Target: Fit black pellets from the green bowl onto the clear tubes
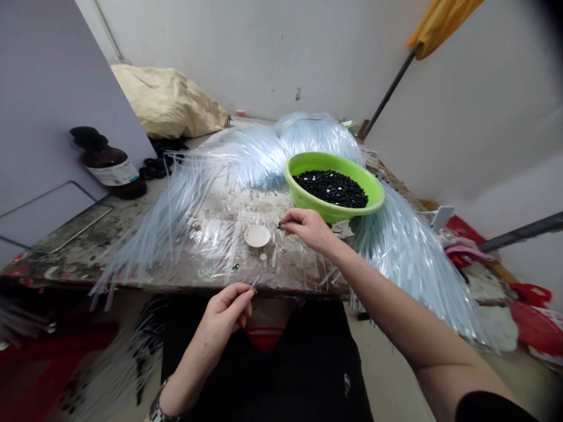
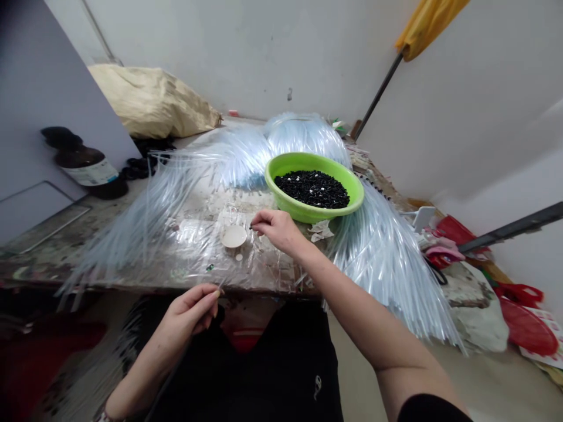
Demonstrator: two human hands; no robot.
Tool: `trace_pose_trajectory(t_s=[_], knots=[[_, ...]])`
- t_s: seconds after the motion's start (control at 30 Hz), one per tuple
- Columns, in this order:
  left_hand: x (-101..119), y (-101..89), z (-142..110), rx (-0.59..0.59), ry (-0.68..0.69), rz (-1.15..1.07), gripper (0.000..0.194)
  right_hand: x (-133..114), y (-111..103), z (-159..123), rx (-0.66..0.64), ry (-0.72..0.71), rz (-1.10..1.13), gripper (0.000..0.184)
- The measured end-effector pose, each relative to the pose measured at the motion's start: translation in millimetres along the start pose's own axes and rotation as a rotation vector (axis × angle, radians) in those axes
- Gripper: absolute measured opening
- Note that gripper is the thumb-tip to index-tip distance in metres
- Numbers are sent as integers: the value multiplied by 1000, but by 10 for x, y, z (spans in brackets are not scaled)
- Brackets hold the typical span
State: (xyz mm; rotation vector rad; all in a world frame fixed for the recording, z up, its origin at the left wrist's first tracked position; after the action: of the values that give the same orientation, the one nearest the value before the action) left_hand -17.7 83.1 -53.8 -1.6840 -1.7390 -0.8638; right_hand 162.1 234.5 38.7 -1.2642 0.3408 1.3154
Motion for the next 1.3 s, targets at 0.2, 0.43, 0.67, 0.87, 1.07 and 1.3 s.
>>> trace_pose_trajectory(t_s=[0.2, 0.43, 0.67, 0.87, 1.07, 1.3], knots=[[-119, -31, 22, -17, 0, -35, 34, 87, 262, 79, -89, 1, -158, 10], [-157, -44, 37, -20, 0, -43, 33, 65, 353, 130, -171, -60, -365, 13], [-144, -42, 66, -27, -4, -56, 32, 51, 452, 153, -287, -141, -581, 16], [-158, -50, 50, -26, -14, -55, 32, 62, 572, 144, -393, -185, -765, 19], [-170, -50, 62, -38, -19, -71, 32, -9, 660, 155, -480, -211, -907, 22], [-185, -46, 52, -49, -7, -66, 31, -153, 759, 154, -521, -239, -917, 23]])
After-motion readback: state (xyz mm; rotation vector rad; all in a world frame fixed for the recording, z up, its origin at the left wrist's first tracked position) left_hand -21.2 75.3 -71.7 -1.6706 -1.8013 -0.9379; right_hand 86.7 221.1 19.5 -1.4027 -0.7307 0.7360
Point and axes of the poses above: each hand's wrist, its own z-axis towards the middle knuckle, its own y-axis out of the palm, x = y × z, the point moved 8 cm from there along z, towards the middle knuckle, and after that the axes turned 14 degrees about -y, right-handed, at the moved point
